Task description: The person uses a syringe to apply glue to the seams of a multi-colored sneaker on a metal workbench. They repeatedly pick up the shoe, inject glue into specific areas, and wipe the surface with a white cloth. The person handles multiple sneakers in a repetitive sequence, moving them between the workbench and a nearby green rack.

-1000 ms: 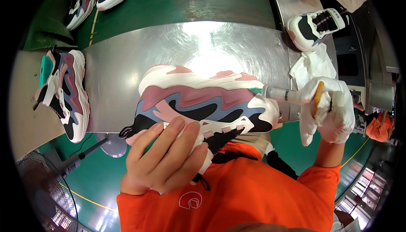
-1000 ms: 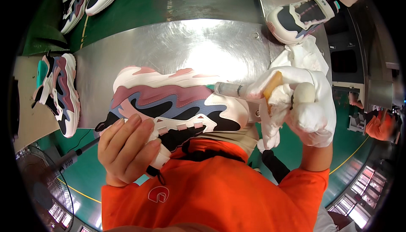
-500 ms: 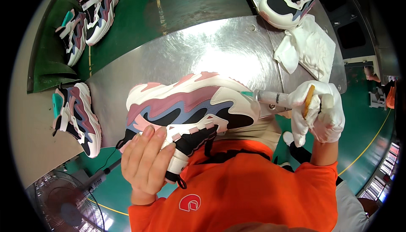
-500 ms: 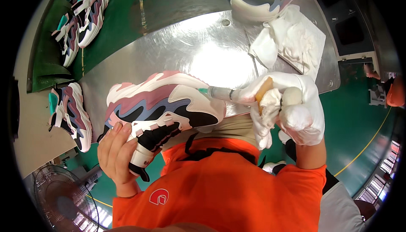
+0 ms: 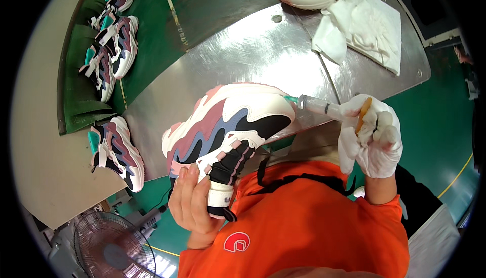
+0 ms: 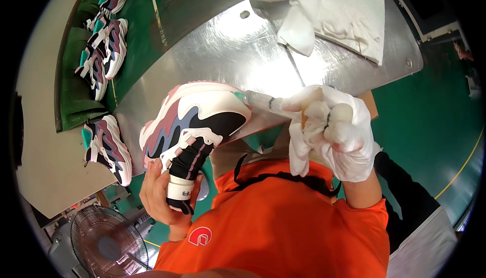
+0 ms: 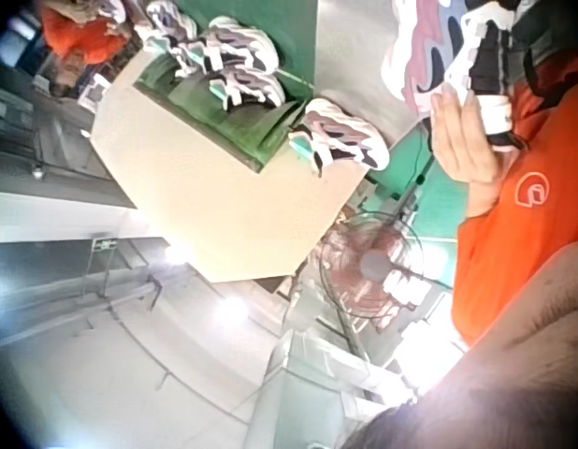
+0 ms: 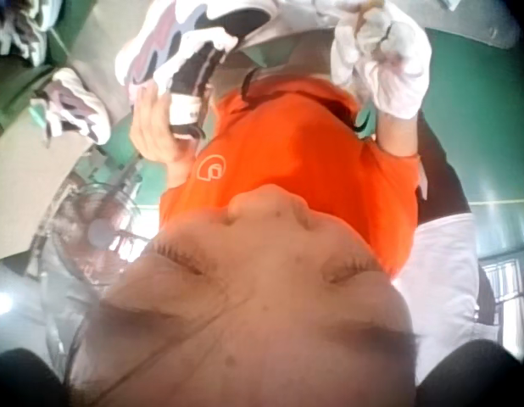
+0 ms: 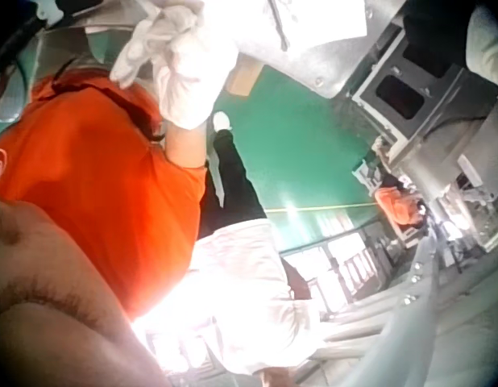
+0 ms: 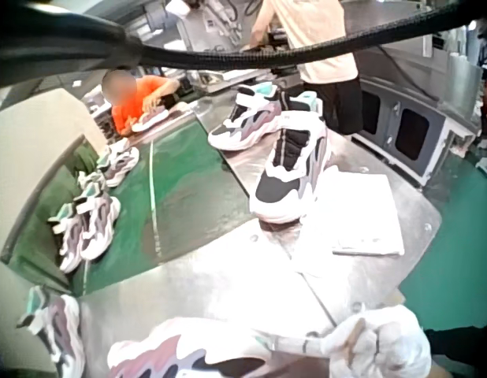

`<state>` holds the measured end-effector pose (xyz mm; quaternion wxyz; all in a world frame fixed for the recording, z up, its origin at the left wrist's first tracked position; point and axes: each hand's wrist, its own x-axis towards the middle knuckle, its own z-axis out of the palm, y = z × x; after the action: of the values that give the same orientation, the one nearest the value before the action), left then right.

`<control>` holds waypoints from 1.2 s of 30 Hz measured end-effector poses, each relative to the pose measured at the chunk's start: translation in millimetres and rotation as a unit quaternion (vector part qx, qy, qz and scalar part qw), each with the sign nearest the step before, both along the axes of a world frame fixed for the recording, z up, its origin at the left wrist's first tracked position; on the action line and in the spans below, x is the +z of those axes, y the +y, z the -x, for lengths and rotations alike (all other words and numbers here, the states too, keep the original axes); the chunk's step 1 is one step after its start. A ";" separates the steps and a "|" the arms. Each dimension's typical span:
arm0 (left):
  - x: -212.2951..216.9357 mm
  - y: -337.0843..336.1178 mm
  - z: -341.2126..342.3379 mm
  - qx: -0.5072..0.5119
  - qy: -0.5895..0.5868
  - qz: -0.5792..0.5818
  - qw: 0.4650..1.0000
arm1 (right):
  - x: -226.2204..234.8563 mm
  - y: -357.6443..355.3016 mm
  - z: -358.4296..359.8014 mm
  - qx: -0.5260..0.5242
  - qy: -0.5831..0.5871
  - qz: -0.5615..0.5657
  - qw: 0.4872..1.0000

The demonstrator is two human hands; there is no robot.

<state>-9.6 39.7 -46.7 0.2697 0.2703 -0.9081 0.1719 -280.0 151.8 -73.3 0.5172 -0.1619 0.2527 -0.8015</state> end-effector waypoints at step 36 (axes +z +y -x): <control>56.6 -73.6 47.0 0.056 0.061 -0.409 0.909 | -76.5 -7.1 -44.4 -0.039 0.388 0.081 0.917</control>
<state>-56.6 -33.9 9.9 0.1802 0.4172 -0.8641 -0.2164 -235.6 144.7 -149.8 0.3324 -0.4915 0.3733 -0.7132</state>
